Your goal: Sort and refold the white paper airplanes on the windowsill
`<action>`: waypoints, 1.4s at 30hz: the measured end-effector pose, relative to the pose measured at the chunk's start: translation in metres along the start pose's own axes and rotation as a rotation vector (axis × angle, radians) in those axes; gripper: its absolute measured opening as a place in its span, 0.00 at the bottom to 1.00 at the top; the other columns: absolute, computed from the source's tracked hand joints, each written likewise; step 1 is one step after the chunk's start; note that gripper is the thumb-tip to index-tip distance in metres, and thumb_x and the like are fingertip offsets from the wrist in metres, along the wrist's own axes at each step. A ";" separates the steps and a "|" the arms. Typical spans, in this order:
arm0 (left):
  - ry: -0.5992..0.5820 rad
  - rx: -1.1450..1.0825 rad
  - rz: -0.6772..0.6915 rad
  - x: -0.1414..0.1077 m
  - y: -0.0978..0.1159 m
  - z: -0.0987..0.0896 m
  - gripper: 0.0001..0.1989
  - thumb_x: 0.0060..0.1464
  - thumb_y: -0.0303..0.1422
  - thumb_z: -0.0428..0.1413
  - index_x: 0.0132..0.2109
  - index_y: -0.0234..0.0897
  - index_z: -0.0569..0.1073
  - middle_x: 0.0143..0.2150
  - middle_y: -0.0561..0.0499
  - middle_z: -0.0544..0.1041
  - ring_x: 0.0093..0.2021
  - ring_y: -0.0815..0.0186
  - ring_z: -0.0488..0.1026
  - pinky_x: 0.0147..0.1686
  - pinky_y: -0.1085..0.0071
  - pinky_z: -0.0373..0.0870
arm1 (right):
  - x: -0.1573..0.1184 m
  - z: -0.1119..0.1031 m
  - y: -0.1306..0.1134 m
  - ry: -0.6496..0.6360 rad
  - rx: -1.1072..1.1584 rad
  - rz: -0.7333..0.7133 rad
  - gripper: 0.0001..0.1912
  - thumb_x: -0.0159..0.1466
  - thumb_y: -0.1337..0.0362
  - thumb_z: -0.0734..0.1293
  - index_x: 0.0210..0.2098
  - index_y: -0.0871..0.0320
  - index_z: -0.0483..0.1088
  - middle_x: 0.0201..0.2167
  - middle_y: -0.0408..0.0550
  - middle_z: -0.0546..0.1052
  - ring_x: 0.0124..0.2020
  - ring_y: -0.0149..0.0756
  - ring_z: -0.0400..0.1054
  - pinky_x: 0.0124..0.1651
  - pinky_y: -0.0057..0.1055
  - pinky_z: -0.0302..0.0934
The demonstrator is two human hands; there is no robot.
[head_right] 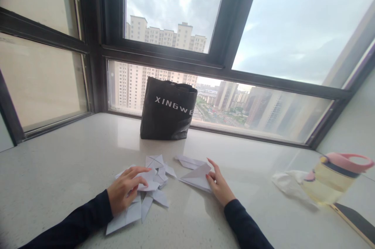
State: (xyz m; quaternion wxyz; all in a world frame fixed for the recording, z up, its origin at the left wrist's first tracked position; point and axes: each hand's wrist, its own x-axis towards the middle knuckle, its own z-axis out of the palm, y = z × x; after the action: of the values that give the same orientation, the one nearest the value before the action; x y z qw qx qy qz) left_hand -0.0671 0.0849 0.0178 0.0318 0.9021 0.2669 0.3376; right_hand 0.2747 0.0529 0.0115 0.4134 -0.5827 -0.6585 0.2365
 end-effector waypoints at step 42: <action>0.002 0.034 -0.036 -0.002 -0.005 0.006 0.18 0.41 0.15 0.44 0.35 0.40 0.70 0.49 0.51 0.69 0.47 0.62 0.65 0.45 0.63 0.62 | -0.006 0.013 -0.026 0.096 -0.863 -0.377 0.13 0.61 0.62 0.57 0.43 0.55 0.68 0.41 0.51 0.72 0.41 0.40 0.64 0.43 0.36 0.54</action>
State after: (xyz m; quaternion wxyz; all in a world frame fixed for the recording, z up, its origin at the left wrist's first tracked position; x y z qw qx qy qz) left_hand -0.0669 0.0885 0.0104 0.0225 0.8971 0.2890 0.3334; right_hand 0.2495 0.0442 0.0236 0.1991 -0.5820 -0.7710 -0.1651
